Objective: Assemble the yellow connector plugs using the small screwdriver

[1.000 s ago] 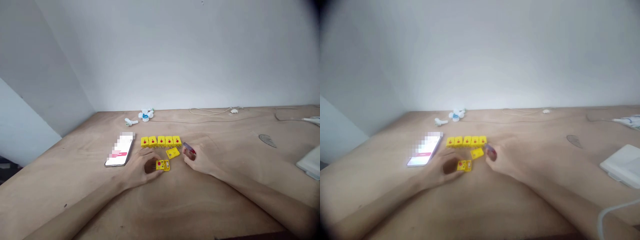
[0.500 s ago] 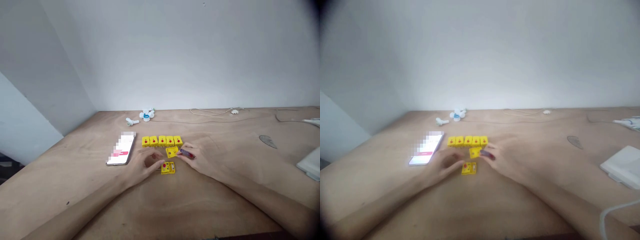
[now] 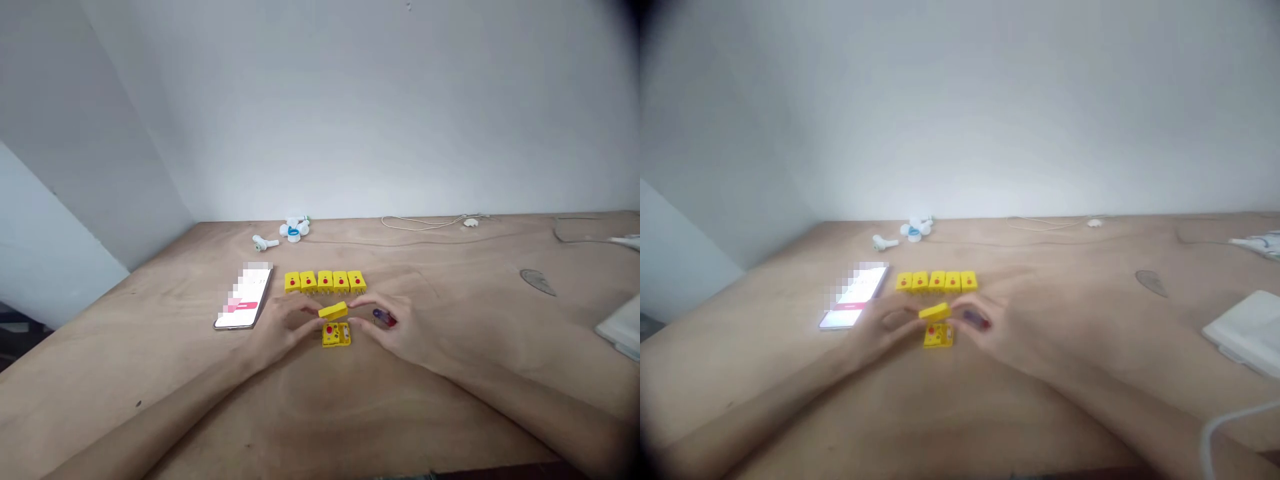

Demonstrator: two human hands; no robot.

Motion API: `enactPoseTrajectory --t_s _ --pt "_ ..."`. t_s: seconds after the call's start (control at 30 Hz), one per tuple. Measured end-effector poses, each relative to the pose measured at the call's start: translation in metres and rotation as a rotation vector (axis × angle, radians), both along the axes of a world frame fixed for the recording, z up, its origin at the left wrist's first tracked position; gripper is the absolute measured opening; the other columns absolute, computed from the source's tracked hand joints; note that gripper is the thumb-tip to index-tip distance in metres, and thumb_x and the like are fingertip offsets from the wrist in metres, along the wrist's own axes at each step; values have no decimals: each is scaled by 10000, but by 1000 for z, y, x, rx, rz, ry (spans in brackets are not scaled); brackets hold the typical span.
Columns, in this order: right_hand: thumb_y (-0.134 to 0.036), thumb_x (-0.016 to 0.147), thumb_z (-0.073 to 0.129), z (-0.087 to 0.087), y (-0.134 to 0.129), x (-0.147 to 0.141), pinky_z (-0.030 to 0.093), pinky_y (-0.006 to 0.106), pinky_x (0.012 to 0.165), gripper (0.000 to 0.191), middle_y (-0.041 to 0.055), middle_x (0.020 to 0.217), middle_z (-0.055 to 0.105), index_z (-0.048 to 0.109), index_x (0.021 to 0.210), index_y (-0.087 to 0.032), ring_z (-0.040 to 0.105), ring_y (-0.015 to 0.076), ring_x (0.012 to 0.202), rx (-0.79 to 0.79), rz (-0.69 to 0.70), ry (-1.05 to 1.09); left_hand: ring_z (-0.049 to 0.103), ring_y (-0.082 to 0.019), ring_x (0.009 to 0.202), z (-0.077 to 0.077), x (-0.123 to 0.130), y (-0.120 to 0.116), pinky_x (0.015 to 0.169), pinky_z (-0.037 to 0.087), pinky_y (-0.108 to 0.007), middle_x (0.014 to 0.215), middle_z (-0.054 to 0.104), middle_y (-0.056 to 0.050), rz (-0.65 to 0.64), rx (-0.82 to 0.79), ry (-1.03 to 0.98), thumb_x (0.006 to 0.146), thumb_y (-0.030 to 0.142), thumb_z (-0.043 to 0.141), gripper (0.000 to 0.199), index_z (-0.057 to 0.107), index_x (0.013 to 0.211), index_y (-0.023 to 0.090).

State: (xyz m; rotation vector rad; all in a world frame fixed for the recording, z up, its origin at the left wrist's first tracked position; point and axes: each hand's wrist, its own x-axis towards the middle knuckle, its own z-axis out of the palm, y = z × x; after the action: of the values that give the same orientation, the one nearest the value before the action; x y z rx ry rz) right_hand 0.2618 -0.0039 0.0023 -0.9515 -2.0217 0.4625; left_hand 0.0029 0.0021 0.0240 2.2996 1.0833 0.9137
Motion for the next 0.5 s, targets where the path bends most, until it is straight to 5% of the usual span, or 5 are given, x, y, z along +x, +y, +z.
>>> enactPoseTrajectory --t_s 0.1,0.23,0.5 --pt "-423 938 638 1 1 -1 475 269 534 222 14 915 767 732 1062 -265 602 150 596 -127 -78 20 692 -236 994 -3 -3 0 888 550 -364 1056 758 -45 -66 105 81 983 372 589 199 729 1018 235" --pt "-457 876 711 0 2 -4 463 263 520 260 -7 774 735 745 1042 -260 578 146 559 -202 -17 -25 691 -241 1016 -4 -5 0 911 553 -378 1079 749 -59 -142 163 156 996 335 572 204 736 1073 241" --pt "-379 846 755 -3 1 -5 579 376 801 206 39 1007 774 731 1010 -257 729 258 897 -171 145 -20 665 -254 1132 8 -8 -1 990 537 -408 1245 710 -44 -264 46 146 893 346 706 354 676 1243 298"
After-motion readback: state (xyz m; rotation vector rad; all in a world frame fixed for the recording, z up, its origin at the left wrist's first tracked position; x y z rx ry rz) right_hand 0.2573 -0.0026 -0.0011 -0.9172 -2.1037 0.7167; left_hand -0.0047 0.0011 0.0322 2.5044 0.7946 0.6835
